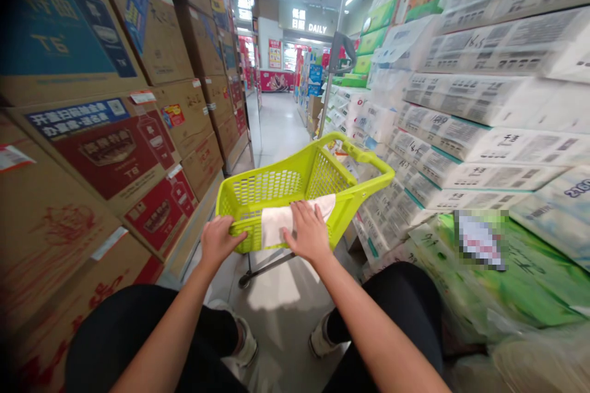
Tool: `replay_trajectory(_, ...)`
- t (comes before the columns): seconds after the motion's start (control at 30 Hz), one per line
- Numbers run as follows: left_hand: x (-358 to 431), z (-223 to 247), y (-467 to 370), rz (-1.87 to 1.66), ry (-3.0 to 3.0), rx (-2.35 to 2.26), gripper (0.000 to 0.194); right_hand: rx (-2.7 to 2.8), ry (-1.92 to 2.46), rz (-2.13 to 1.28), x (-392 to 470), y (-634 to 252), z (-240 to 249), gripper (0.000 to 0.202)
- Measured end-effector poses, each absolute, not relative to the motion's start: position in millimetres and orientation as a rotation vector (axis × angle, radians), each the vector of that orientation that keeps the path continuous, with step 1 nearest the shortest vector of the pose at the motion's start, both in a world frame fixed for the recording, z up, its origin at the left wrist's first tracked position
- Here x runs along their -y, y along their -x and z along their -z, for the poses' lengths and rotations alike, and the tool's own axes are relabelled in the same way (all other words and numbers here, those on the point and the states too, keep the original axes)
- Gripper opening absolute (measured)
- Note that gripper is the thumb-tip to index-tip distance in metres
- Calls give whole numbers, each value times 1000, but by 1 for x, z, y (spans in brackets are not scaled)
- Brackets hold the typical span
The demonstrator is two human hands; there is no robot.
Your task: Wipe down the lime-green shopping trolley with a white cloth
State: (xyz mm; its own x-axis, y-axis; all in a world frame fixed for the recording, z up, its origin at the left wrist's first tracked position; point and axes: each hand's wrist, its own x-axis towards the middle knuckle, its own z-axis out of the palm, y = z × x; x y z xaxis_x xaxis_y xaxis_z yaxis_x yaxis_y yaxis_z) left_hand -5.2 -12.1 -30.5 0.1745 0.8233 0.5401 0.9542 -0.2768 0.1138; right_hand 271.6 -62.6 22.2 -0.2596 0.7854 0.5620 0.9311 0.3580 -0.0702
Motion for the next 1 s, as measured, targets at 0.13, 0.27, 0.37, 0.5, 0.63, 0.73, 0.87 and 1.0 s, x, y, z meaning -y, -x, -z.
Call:
replay_trajectory(0.13, 14, 32, 11, 776, 2194, 1700, 28, 2027, 1648, 610, 60, -357, -55, 60)
replay_trajectory(0.27, 19, 35, 2, 799, 2191, 1693, 29, 1860, 1779, 749, 54, -413, -76, 60)
replay_trajectory(0.37, 16, 35, -6, 817, 2192, 1702, 29, 1768, 1793, 746, 49, -406, -70, 67)
replay_trajectory(0.5, 6, 36, -12, 837, 2187, 1711, 27, 1847, 1677, 584, 53, -339, -37, 74)
replay_trajectory(0.63, 6, 36, -18, 878, 2165, 1689, 22, 2021, 1512, 330, 66, -245, -9, 82)
replay_trajectory(0.73, 13, 35, -23, 898, 2168, 1661, 14, 2105, 1403, 216, 72, -208, -9, 80)
replay_trajectory(0.87, 17, 38, -22, 883, 2191, 1565, 18, 2203, 1370, 245, 68, -245, -27, 62)
replay_trajectory(1.0, 8, 45, -14, 897, 2184, 1495, 31, 2121, 1559, 520, 58, -352, -58, 50)
